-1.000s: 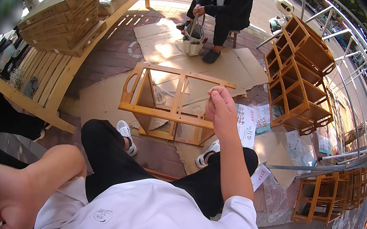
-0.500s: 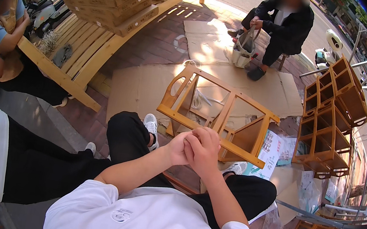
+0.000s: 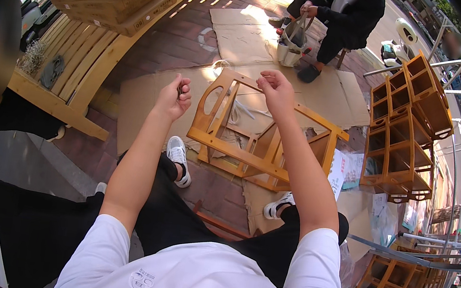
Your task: The person assembles a wooden chair frame on the ground. They align wooden parts, insert screws, and use a cordless drill to fasten joints, repeating the process for multiple sections of the frame.
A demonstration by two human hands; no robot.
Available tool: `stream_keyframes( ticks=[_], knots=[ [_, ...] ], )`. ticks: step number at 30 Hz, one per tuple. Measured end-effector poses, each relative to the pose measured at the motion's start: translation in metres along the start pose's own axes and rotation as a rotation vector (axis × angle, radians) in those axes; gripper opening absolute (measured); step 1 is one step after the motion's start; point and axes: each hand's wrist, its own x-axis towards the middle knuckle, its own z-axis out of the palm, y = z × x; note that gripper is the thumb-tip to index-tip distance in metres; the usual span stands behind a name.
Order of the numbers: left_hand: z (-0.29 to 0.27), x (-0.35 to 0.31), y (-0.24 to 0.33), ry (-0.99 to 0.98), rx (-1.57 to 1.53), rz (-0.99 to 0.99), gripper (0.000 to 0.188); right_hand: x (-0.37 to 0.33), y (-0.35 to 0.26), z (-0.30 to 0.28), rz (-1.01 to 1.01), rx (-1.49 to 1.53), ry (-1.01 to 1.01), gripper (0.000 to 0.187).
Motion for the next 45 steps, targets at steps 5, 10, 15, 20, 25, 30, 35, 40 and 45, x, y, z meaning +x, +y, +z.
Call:
stream_keyframes(
  ticks=[5,10,15,20,25,30,35,40,45],
  knots=[
    [-0.035,0.031,-0.011,0.086,0.405,0.013,0.033,0.057,0.031,0.036,-0.136,-0.476,0.018,0.024],
    [-0.011,0.023,-0.044,0.062,1.063,0.074,0.054,0.052,0.06,0.036,-0.085,-0.5,0.053,0.022],
    [0.001,0.023,-0.058,0.044,1.164,0.258,0.05,0.046,0.061,0.036,-0.158,-0.456,0.071,0.018],
    [0.006,0.023,-0.051,0.046,1.131,0.326,0.046,0.043,0.042,0.04,-0.223,-0.427,0.115,0.015],
    [0.006,0.02,-0.049,0.026,1.101,0.301,0.046,0.041,0.041,0.04,-0.313,-0.538,0.102,0.015],
    [0.003,0.021,-0.052,0.019,1.133,0.363,0.047,0.044,0.043,0.034,-0.447,-0.694,0.017,0.021],
    [-0.003,0.017,-0.045,0.032,1.112,0.381,0.046,0.028,0.026,0.035,-0.276,-0.721,-0.176,0.043],
    [0.003,0.015,-0.046,0.009,1.062,0.369,0.045,0.027,0.036,0.027,-0.523,-0.813,-0.067,0.049],
    [0.006,0.008,-0.042,0.019,1.118,0.359,0.046,0.027,0.043,0.026,-0.559,-0.817,-0.081,0.05]
  ],
)
